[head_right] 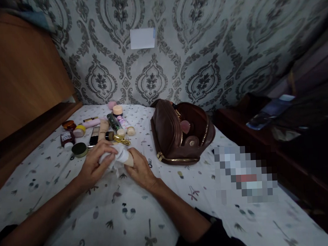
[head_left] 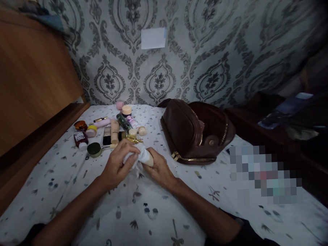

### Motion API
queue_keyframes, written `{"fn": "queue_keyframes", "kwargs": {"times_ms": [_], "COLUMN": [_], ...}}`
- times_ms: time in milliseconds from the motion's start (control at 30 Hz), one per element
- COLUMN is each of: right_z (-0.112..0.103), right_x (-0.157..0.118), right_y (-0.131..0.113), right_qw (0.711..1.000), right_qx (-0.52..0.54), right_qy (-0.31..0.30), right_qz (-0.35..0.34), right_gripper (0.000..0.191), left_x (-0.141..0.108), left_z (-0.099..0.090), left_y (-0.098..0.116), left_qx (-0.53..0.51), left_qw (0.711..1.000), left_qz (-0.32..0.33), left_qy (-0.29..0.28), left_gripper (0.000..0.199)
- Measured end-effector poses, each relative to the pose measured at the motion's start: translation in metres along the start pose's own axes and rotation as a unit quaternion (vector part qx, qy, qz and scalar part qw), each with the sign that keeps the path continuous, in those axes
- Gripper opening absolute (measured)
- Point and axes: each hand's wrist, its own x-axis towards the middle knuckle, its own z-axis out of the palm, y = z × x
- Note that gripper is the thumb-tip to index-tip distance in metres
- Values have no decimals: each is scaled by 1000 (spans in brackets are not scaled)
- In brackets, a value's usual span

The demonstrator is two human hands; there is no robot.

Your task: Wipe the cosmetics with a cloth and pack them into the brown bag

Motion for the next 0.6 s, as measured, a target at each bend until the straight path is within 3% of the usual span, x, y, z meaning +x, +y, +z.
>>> {"fn": "queue_keyframes", "kwargs": {"times_ms": [67,233,367,500,600], "right_z": [-1,-1,1,1,1], "right_x": [0,0,-1,-1,-2], "right_y": [1,1,2,3,0], "right_qw": [1000,999,996,986,973], "right_qx": [-2,-31,-74,-148,-199], "right_qy": [-3,-10,-17,-40,-77], "right_qz": [-11,-33,-42,-66,-94], "right_gripper": [10,13,12,11,12], "left_x": [1,2,1,-1,-1], "left_z": [-1,-6,-9,-7,-4], "left_y": [0,-2,1,3,3], "left_qx": [45,133,112,98,117], "left_qw": [998,988,986,989,990], "left_qz": [30,4,19,22,-16], "left_qy": [-26,-77,-120,-108,-80], "left_gripper": [15,14,21,20,19]}}
